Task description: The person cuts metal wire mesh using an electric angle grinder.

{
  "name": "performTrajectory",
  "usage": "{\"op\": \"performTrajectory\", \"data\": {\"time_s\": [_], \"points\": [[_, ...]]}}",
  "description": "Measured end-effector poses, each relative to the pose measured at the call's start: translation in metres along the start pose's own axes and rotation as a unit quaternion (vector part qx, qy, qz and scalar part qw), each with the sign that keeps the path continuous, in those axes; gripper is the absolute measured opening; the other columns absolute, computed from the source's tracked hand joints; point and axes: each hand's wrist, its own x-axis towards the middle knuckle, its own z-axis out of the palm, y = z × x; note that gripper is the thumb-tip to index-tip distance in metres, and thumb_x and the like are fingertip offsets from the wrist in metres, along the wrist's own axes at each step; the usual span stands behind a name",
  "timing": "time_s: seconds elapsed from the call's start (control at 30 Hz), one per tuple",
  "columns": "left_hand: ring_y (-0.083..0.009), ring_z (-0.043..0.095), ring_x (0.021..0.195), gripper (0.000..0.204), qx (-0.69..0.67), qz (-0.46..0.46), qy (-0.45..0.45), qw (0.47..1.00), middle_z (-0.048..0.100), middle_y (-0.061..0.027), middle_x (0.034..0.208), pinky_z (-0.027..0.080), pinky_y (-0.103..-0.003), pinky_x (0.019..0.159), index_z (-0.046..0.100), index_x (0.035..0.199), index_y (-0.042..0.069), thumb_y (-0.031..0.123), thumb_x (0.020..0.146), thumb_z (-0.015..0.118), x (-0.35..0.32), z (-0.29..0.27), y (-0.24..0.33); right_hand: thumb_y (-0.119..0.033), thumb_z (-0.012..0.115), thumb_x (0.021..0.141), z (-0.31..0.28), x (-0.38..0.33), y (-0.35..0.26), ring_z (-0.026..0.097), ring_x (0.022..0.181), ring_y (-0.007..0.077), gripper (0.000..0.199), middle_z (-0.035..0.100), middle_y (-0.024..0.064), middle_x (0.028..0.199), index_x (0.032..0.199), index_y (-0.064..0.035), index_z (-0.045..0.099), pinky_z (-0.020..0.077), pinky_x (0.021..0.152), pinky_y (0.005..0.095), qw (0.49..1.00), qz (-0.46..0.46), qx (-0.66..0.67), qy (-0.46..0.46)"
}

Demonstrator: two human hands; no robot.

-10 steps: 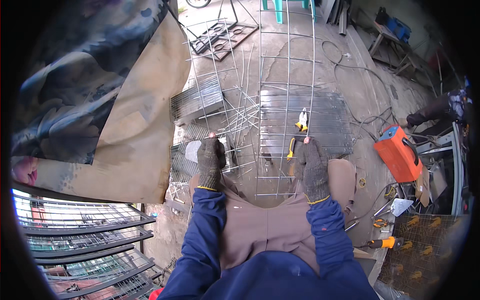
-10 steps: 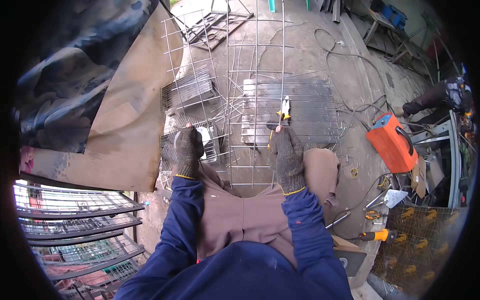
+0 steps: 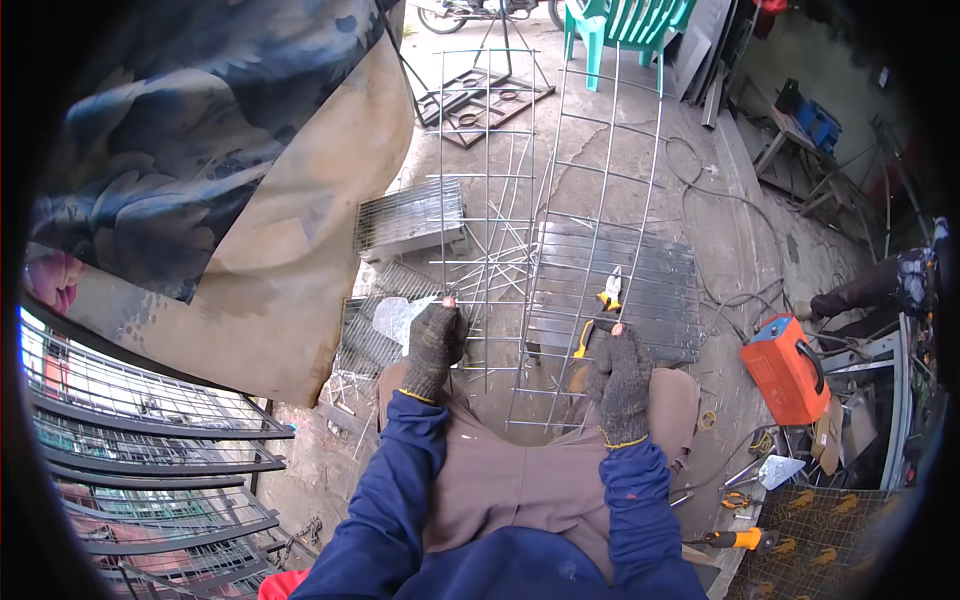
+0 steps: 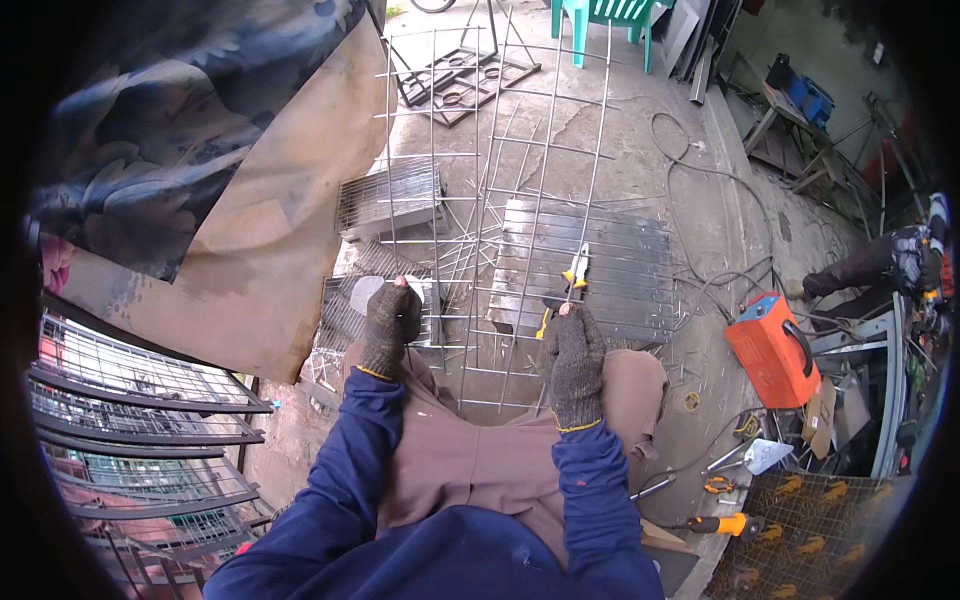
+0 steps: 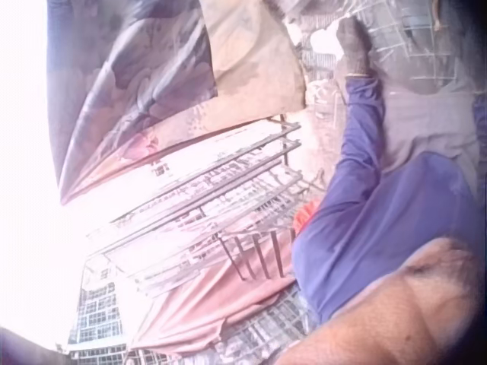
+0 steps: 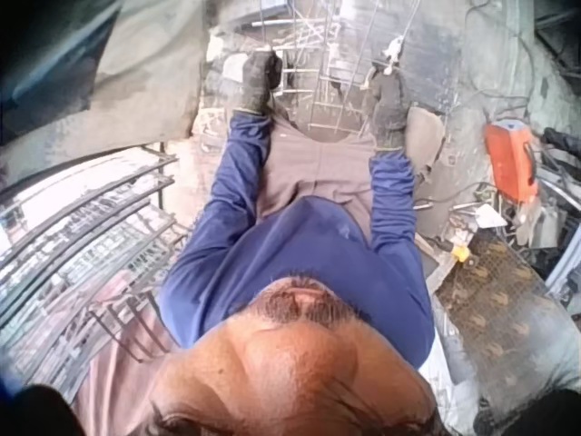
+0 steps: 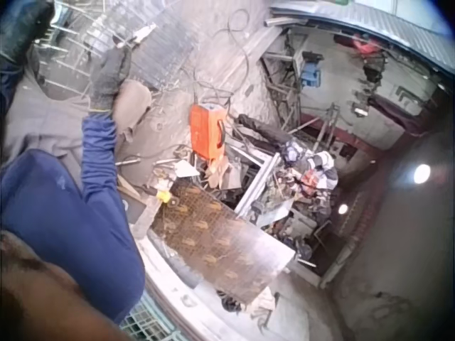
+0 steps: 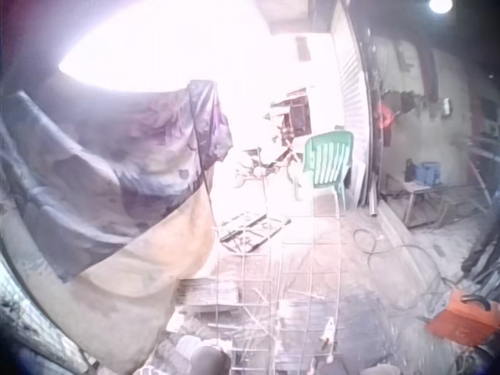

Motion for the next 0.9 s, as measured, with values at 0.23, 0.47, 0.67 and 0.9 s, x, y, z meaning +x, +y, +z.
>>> {"op": "performTrajectory", "data": {"time_s": [0.23,0.47,0.67,0.9], "points": [[-0.0209,0.048,0.053,0.018,-0.139,-0.183,-0.063,0.971,0.048,-0.0033,0.063,0.038,-0.035,0.051,0.054,0.085,0.009,0.008,0.1,0.064,-0.012,-0.008,-0.008,-0.031,0.06,0.106,-0.004,-0.006,0.0,0.04,0.05,0.0032,0.023,0.05,-0.0064,0.067,0.103,-0.0091,0.067,0.027,0.043,0.0234,0.996,0.043,0.074,-0.01],[-0.0127,0.044,0.052,0.052,-0.222,-0.254,-0.025,0.941,0.049,0.0001,0.061,0.031,-0.031,0.05,0.055,0.074,0.01,0.053,0.103,0.055,-0.007,-0.002,-0.008,-0.031,0.059,0.107,0.007,-0.005,-0.004,0.036,0.045,0.0038,0.023,0.047,-0.006,0.063,0.097,-0.0108,0.064,0.0241,0.039,0.0244,0.999,0.035,0.025,0.012],[-0.0284,0.053,0.059,0.051,-0.016,-0.193,-0.093,0.977,0.053,-0.0094,0.064,0.043,-0.042,0.06,0.059,0.078,0.008,0.044,0.11,0.044,-0.011,0.0,-0.008,-0.033,0.061,0.105,0.005,-0.009,-0.004,0.039,0.046,0.0068,0.021,0.044,-0.0055,0.067,0.093,-0.0166,0.056,0.0293,0.038,0.025,0.999,0.01,-0.027,-0.017],[-0.026,0.055,0.063,0.077,-0.086,-0.289,-0.166,0.939,0.058,-0.01,0.064,0.047,-0.043,0.069,0.057,0.071,0.005,0.07,0.105,0.033,-0.003,0.006,0.017,-0.034,0.059,0.106,0.002,0.001,-0.006,0.032,0.046,0.0052,0.019,0.043,-0.0069,0.068,0.111,-0.0156,0.061,0.0251,0.039,0.0238,0.992,0.099,-0.024,-0.076]]}}
